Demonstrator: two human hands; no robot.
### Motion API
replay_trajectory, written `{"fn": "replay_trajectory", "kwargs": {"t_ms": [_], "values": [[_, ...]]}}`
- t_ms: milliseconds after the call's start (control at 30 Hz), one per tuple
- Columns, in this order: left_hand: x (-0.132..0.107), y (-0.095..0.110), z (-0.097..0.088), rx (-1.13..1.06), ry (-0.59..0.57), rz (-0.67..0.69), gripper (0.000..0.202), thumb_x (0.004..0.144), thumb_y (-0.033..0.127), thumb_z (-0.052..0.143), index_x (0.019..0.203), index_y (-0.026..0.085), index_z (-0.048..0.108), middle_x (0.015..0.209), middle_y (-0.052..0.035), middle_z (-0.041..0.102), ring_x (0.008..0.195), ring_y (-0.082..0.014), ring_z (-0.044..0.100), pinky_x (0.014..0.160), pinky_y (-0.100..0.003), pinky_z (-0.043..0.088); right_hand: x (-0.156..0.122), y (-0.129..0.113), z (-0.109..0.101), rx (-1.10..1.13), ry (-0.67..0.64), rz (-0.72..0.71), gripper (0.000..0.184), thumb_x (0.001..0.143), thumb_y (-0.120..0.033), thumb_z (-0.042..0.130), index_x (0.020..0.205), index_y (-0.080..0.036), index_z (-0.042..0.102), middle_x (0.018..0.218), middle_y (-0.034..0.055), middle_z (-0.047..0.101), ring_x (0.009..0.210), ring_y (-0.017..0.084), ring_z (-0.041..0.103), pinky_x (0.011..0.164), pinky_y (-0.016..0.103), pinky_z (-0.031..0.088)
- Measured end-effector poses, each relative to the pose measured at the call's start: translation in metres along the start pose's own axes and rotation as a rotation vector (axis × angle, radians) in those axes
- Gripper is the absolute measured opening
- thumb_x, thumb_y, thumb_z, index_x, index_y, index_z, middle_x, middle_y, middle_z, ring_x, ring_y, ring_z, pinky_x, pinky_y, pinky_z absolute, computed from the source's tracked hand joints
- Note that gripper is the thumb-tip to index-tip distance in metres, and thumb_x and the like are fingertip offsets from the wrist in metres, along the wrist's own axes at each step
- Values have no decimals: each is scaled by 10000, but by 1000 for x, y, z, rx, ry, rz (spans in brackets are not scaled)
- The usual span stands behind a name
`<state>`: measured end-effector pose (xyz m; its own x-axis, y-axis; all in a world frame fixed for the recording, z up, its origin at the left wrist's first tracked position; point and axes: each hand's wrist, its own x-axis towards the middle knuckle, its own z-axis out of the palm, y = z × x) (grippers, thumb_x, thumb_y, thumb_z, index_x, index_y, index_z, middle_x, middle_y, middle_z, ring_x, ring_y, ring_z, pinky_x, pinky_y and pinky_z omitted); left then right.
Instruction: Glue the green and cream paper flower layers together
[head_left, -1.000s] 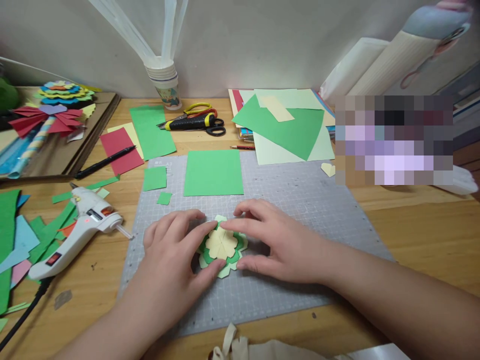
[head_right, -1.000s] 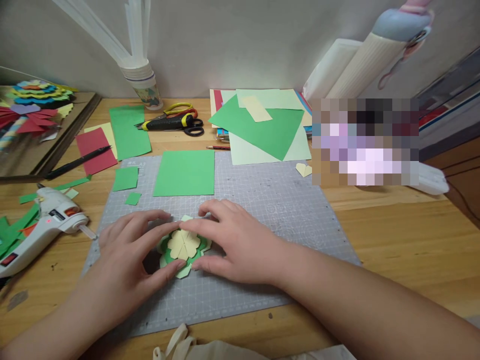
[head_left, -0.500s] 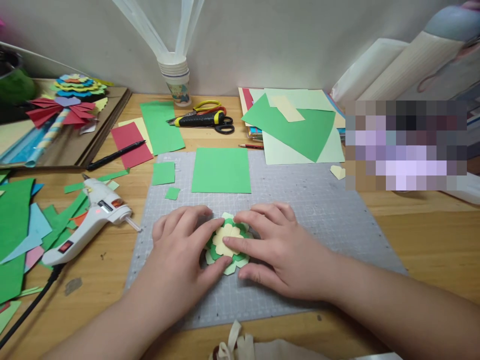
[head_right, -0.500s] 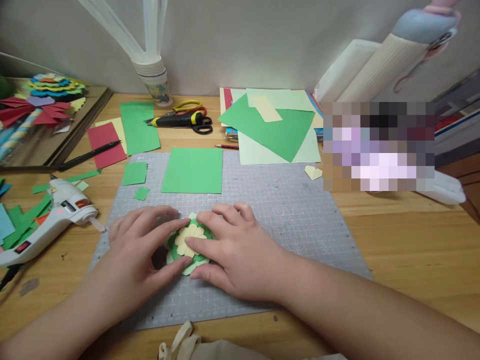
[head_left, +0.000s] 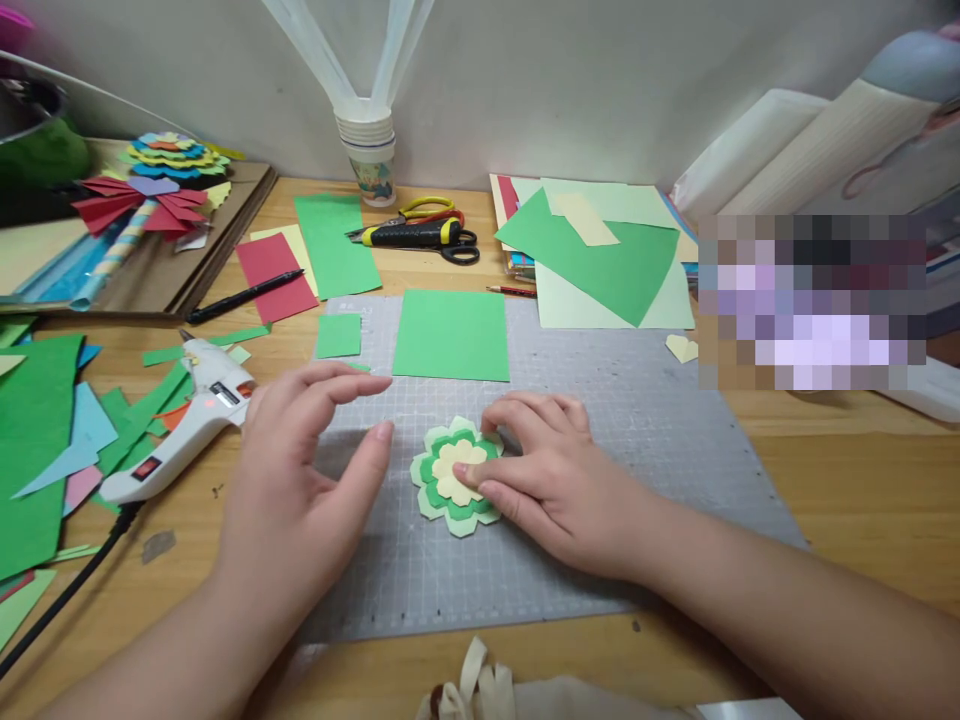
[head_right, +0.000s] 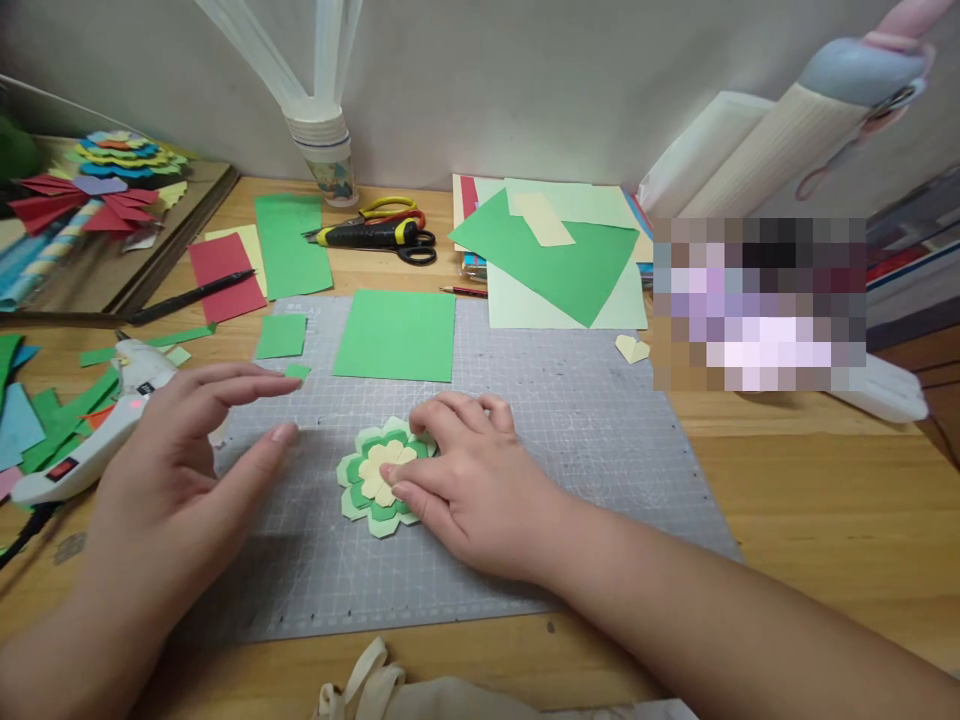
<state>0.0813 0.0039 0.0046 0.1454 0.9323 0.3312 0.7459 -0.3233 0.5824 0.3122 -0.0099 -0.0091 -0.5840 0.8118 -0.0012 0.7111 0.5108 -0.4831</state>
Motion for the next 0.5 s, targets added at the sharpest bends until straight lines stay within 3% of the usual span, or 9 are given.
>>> {"fn": "replay_trajectory", "kwargs": {"t_ms": [500], "values": [[-3,-7,11,3,-125,26,174,882,285,548,994,236,671,1107,-57,600,1117,-261,550,985,-488,398,4,5,1,-6,33,-19,422,1012,-445,362,967,-321,763,1160,78,539,1183,231,426,962,478,213]]}}
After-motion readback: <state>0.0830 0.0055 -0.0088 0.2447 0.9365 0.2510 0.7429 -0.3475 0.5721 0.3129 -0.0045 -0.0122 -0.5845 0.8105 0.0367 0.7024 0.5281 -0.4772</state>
